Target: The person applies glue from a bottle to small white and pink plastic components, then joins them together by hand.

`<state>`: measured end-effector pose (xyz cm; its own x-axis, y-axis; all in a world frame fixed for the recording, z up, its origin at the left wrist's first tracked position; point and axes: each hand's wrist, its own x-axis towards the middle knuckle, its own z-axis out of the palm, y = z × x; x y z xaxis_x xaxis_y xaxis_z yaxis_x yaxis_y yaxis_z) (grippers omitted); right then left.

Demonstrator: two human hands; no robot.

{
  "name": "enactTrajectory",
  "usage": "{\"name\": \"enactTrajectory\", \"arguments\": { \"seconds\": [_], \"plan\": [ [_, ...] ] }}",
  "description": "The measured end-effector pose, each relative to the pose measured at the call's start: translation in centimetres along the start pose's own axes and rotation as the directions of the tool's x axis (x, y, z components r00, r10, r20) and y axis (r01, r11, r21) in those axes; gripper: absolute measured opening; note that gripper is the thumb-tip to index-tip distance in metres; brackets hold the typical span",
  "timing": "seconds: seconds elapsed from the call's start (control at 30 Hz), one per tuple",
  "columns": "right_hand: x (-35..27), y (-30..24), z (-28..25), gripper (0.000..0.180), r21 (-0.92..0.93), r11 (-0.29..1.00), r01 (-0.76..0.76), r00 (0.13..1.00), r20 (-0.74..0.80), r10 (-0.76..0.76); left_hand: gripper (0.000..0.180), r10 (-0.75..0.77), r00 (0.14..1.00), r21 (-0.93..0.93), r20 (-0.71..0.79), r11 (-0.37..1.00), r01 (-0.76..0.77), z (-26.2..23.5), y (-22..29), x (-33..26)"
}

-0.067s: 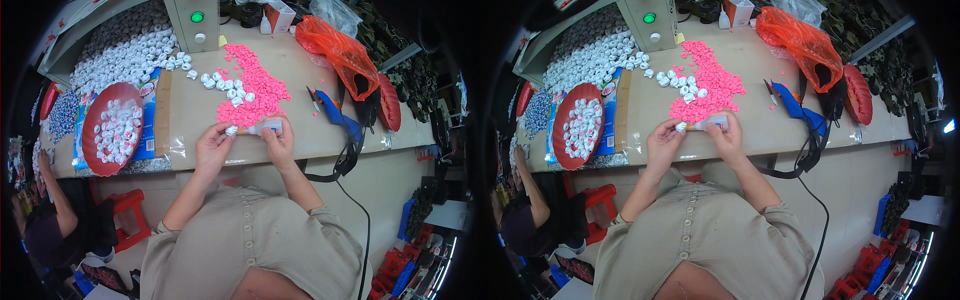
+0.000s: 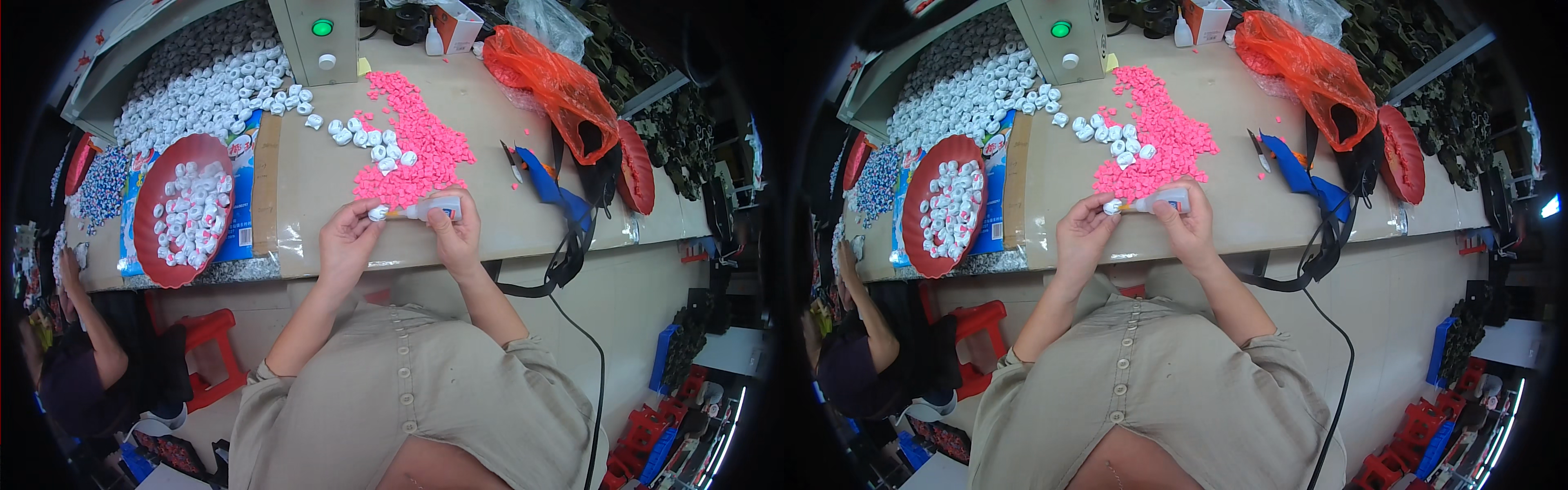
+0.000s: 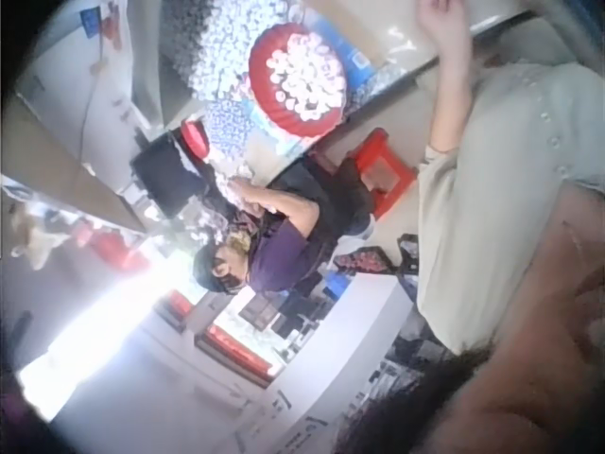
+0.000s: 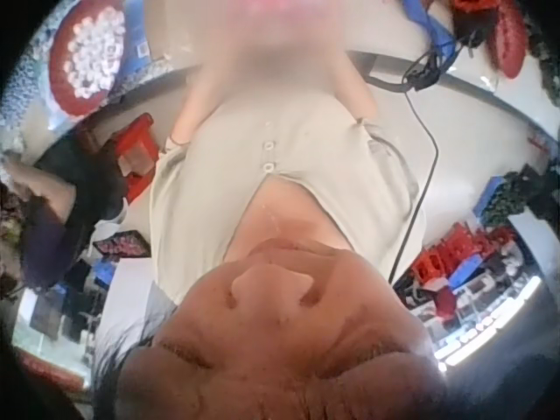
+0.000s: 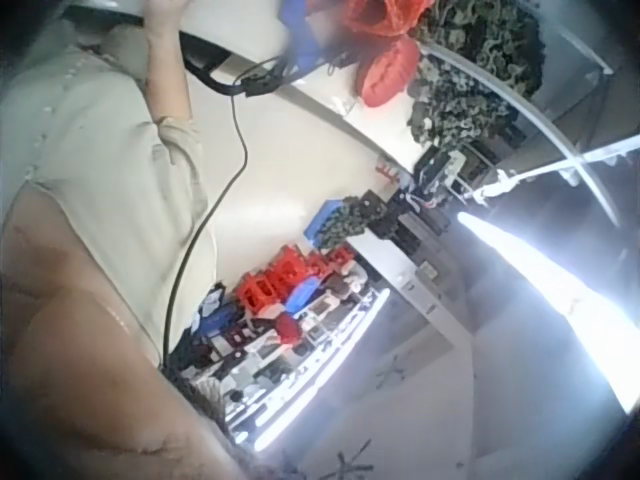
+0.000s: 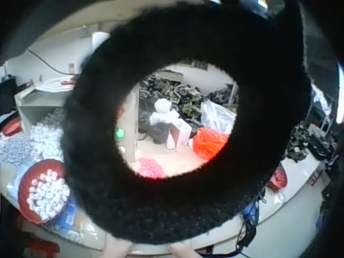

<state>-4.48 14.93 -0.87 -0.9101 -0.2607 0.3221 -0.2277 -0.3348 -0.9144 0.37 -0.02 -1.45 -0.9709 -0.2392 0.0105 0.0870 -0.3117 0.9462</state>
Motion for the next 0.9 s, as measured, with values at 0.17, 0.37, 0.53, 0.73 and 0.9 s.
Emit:
{"name": "enactTrajectory", "arguments": {
  "seconds": [0.17,0.37,0.53,0.73,0.9],
  "plan": [
    [-0.03,-0.03,0.19,0.017,-0.037,0.999,0.014,1.000,-0.024,-0.015,0.026,0.000,1.000,0.005,-0.005,1.000,0.001,0.05,0.13,-0.02],
    [-0.12,0.57,-0.07,0.020,-0.232,0.959,0.162,0.986,-0.002,-0.167,0.027,-0.009,1.000,-0.013,0.000,1.000,0.009,0.01,0.08,-0.02],
    [-0.16,0.57,-0.11,0.021,-0.280,0.937,0.208,0.976,0.000,-0.216,0.027,-0.010,1.000,-0.011,-0.014,1.000,0.009,-0.02,0.03,0.02],
    [-0.20,0.59,-0.10,0.021,-0.232,0.960,0.156,0.985,-0.037,-0.169,0.026,-0.001,1.000,-0.030,-0.025,1.000,0.000,-0.02,-0.08,0.05],
    [-0.17,0.22,0.00,0.020,-0.212,0.970,0.116,0.991,-0.042,-0.128,0.026,-0.004,0.999,-0.002,-0.033,1.000,0.004,-0.08,-0.04,0.03]
  ]
}}
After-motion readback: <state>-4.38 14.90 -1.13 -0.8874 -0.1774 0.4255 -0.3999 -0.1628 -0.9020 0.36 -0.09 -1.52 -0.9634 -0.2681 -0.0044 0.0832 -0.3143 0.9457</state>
